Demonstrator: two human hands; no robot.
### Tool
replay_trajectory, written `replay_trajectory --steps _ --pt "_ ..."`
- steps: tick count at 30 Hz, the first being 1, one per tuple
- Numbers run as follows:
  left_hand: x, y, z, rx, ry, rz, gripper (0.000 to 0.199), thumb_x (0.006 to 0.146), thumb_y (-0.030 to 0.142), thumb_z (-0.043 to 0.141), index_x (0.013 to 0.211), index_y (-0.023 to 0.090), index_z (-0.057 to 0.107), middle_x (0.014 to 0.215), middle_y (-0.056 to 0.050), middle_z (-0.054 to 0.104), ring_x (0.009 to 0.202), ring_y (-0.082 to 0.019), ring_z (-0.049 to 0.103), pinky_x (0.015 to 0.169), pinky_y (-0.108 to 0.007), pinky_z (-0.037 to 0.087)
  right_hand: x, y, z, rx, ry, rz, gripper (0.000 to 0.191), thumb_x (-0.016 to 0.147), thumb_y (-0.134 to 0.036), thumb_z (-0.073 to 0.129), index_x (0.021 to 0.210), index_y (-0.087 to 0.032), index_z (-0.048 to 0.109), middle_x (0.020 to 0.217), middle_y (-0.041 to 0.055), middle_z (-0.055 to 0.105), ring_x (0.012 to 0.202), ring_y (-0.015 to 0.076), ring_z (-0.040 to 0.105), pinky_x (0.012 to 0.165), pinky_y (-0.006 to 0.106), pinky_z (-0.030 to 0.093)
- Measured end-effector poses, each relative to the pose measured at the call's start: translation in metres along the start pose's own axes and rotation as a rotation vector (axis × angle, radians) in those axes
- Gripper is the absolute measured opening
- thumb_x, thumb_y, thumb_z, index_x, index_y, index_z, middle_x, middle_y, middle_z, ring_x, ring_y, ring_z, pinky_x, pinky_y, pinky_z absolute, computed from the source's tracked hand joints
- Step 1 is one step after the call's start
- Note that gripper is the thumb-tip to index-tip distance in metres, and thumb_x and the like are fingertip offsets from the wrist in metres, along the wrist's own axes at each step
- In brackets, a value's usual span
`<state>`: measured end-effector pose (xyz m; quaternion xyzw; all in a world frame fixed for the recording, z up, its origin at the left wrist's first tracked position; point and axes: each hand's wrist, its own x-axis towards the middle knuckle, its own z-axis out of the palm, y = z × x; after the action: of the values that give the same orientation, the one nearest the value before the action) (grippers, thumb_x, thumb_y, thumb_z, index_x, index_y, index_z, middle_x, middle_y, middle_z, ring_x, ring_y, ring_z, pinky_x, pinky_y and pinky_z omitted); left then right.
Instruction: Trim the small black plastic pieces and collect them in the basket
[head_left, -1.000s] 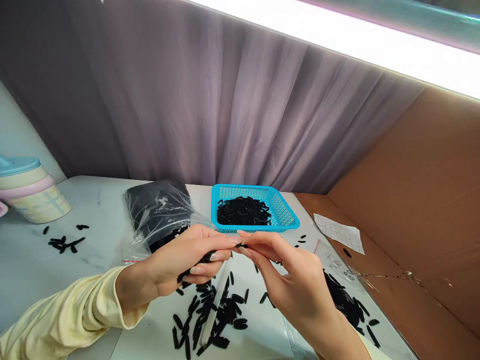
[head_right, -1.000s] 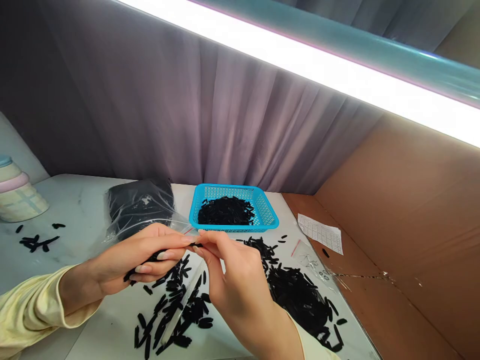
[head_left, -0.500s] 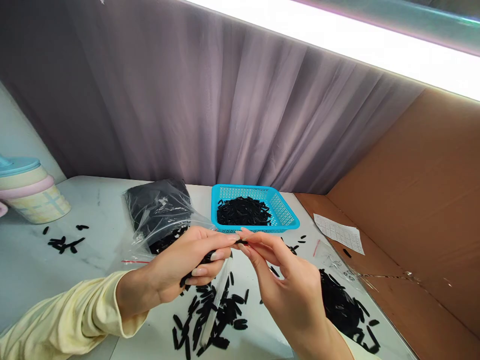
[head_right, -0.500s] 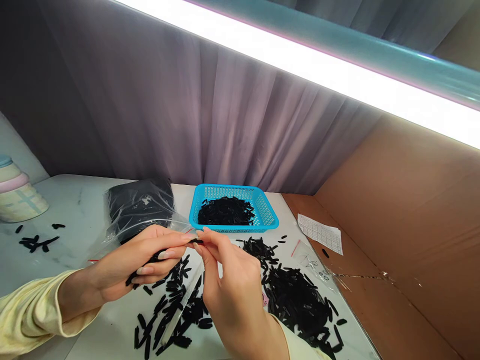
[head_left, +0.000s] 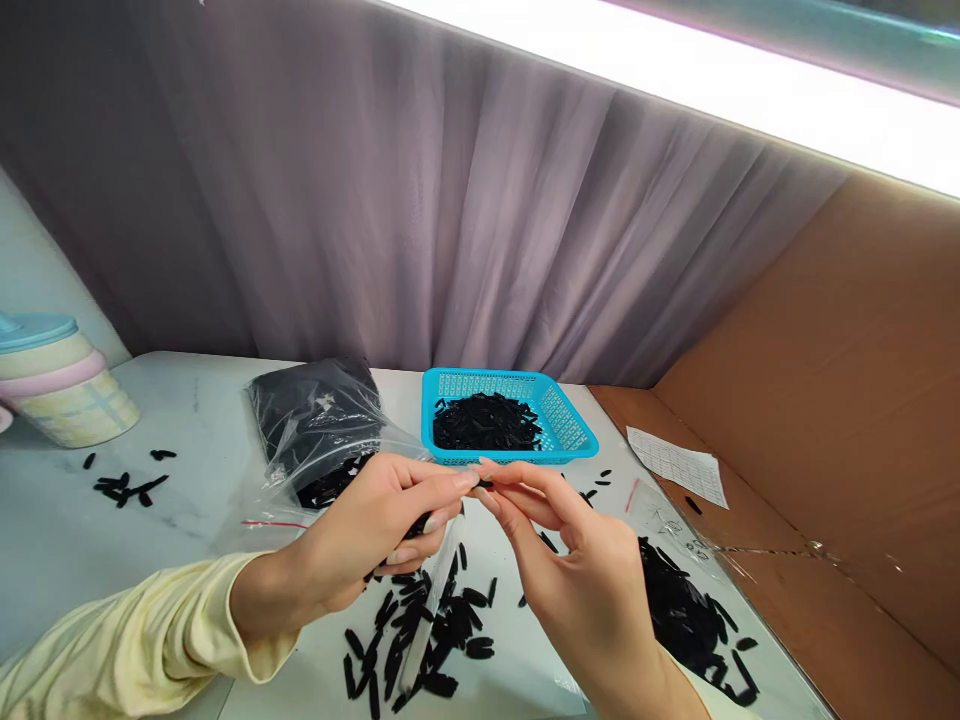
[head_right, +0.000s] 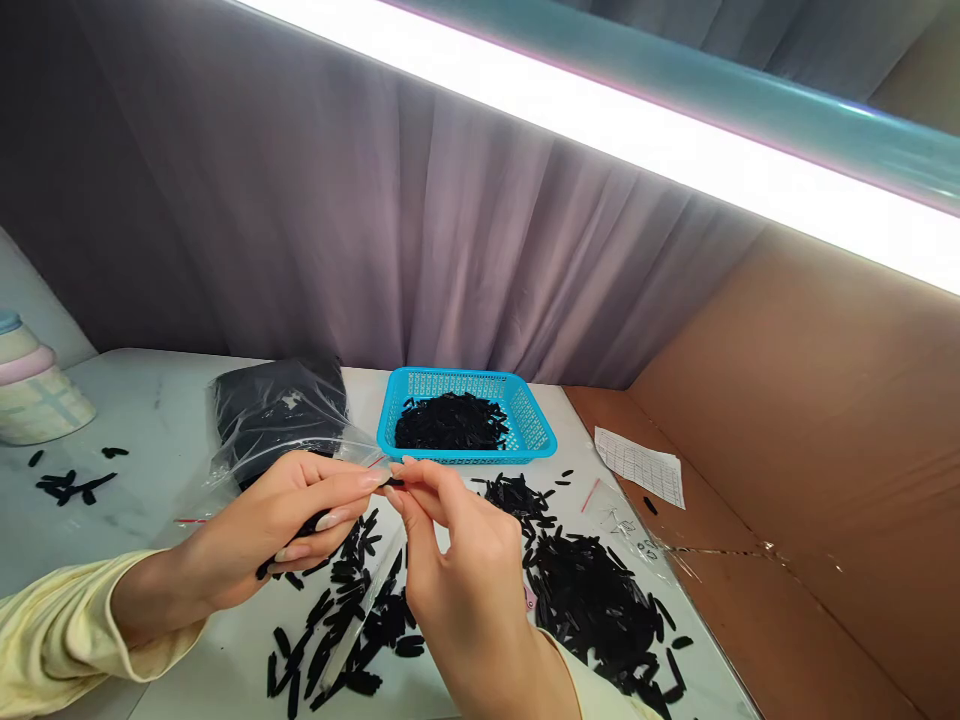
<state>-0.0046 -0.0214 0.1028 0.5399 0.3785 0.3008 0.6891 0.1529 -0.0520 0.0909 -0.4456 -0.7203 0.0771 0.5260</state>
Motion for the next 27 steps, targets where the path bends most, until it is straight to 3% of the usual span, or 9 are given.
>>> replay_trajectory --steps 9,16,21,27 --pt "-0.001 0.003 0.000 0.049 0.000 0.017 0.043 0.085 0.040 0.050 0.051 0.018 0.036 0.034 0.009 0.027 0.033 -0.003 0.015 0.036 -0.021 0.011 0.001 0.002 -0.004 -0.041 -0.002 -0.096 0.018 0.082 -0.008 0.057 0.093 -0.018 0.066 0.086 0.0029 0.075 0.070 0.0167 0.073 0.068 0.023 0.060" --pt "-0.006 0.004 0.002 0.210 -0.017 0.146 0.039 0.086 0.039 0.048 0.055 0.017 0.043 0.043 0.008 0.026 0.039 -0.005 0.021 0.038 -0.021 0.017 0.018 -0.005 -0.030 0.025 -0.273 0.023 0.022 0.079 -0.008 0.059 0.089 -0.023 0.070 0.075 -0.0046 0.075 0.060 0.0132 0.071 0.060 0.018 0.058" --pt "-0.006 0.004 0.003 0.415 0.037 0.234 0.039 0.087 0.036 0.045 0.053 0.017 0.044 0.045 0.006 0.033 0.044 -0.007 0.029 0.044 -0.021 0.027 0.020 -0.007 -0.031 -0.022 -0.269 -0.077 0.026 0.080 -0.005 0.051 0.088 -0.022 0.069 0.076 -0.0035 0.076 0.055 0.0110 0.069 0.056 0.015 0.057" --pt "-0.004 0.005 0.005 0.539 0.082 0.276 0.039 0.086 0.036 0.045 0.052 0.016 0.050 0.045 0.004 0.037 0.046 -0.009 0.033 0.047 -0.022 0.029 0.019 -0.005 -0.029 -0.132 -0.280 -0.211 0.030 0.081 -0.004 0.041 0.085 -0.021 0.064 0.079 0.0006 0.076 0.059 0.0144 0.071 0.048 0.019 0.056"
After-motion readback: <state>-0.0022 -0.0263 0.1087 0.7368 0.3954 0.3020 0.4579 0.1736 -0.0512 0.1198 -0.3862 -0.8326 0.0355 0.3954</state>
